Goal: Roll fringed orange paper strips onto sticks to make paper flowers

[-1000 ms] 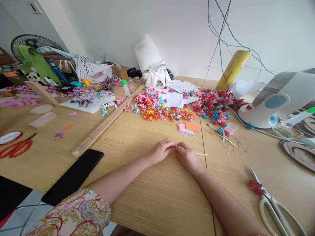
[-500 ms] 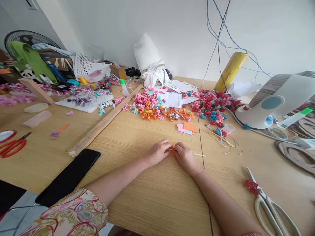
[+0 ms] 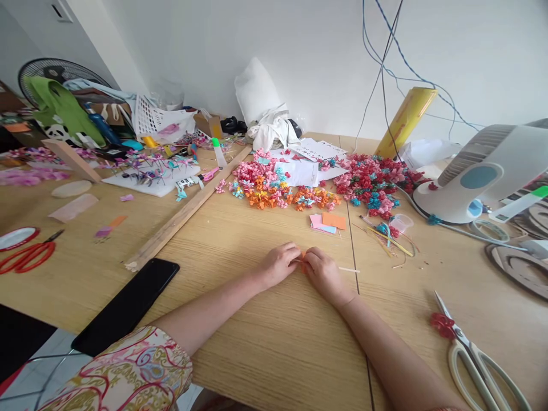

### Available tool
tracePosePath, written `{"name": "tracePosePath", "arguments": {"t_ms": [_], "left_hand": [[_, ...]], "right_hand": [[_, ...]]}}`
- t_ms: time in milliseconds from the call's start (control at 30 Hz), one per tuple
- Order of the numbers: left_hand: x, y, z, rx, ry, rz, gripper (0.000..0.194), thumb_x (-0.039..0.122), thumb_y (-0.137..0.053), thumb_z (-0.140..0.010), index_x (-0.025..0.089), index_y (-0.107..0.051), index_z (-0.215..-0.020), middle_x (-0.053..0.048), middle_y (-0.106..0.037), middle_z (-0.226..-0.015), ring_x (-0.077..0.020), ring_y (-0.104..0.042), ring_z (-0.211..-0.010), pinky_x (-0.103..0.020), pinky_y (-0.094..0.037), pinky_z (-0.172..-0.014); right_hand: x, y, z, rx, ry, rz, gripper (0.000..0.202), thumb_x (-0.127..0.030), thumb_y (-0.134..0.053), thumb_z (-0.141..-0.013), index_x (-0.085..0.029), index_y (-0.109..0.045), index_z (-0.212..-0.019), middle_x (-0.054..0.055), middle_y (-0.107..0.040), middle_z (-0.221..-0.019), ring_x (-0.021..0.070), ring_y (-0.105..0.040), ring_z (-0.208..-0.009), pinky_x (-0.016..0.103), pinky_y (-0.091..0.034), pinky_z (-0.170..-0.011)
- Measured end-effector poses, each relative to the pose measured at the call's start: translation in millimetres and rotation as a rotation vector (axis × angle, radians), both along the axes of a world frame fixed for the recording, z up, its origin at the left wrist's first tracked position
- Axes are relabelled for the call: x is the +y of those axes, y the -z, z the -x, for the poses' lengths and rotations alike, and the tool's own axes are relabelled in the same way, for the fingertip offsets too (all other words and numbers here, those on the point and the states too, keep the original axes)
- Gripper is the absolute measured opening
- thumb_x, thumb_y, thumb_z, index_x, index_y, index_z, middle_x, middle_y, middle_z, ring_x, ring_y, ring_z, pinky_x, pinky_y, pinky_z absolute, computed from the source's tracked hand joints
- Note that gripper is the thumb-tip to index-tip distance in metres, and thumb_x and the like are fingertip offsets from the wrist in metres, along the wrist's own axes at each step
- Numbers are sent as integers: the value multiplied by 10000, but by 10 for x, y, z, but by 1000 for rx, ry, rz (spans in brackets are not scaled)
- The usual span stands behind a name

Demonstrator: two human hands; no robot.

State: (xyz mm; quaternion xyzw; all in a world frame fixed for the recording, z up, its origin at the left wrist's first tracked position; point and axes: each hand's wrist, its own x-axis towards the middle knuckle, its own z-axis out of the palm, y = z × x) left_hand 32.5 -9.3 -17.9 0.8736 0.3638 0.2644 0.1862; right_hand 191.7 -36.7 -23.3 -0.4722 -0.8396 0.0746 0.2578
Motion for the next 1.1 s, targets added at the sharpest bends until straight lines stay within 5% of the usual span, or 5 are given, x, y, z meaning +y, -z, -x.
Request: {"name": "tracePosePath", "arguments": {"t_ms": [1100], "left_hand": [[-46,5,-8,137,-70,-97,74,117,-480,-773,173,-528,-763,-19,-531,-820,-138,-518,-810,-231,-420,-732]], "right_hand": [[5,5,3,-55,-7,-26,117,-94,-426,-786,-174,-509,-763,28,-508,-777,123,-489,-701,219,-398,-625]]}}
